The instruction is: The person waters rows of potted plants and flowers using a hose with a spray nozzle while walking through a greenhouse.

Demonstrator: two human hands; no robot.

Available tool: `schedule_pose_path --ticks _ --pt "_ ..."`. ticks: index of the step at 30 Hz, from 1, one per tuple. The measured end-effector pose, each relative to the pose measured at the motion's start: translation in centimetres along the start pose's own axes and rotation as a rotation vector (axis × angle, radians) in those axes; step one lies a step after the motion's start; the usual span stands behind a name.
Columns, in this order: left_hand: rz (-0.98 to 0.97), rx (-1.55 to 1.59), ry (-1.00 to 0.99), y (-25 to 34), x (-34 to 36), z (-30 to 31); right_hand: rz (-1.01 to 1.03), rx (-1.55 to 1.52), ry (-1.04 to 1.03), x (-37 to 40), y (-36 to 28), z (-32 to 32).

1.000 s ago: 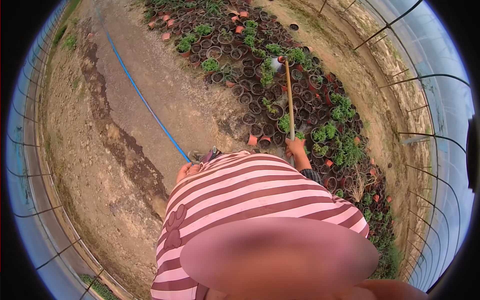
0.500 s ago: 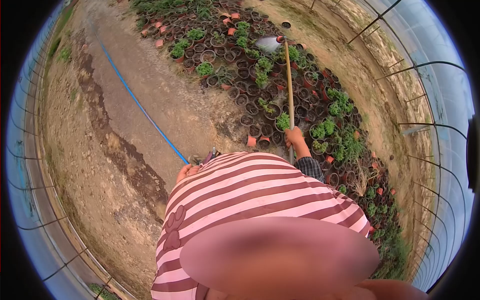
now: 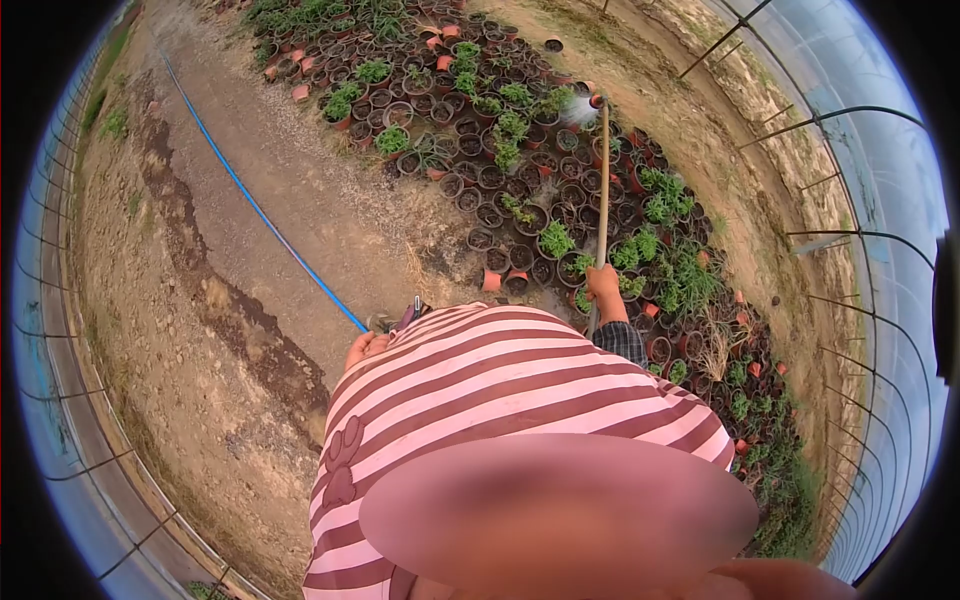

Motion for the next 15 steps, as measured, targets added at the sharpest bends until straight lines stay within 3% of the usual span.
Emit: schedule_pose_path --ticks 2,6,11,15 --pt "-0.003 -0.017 -0.039 -0.7 -2.6 2.3 -0.012 -0.068 -0.008 -1.6 1.8 -0.1" --pt "0.094 0.106 -0.019 -0.4 -2.2 1.4 0.016 -0.214 -0.015 -2.4 3.0 -0.1" --pt "0.059 0.075 -0.019 -1.0 -4.0 2.9 0.010 -0.485 -0.123 1.3 1.1 0.3" --pt "-0.174 -0.167 0.125 0.3 1.9 -3.4 0.020 -0.508 -0.195 2.3 0.6 0.4"
Point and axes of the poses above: each hand's wrist, its own x-axis away from the middle knuckle, its own z-axis out of the back of the hand, y = z × x, the point moved 2 cm from there along -x, towards the middle knuckle
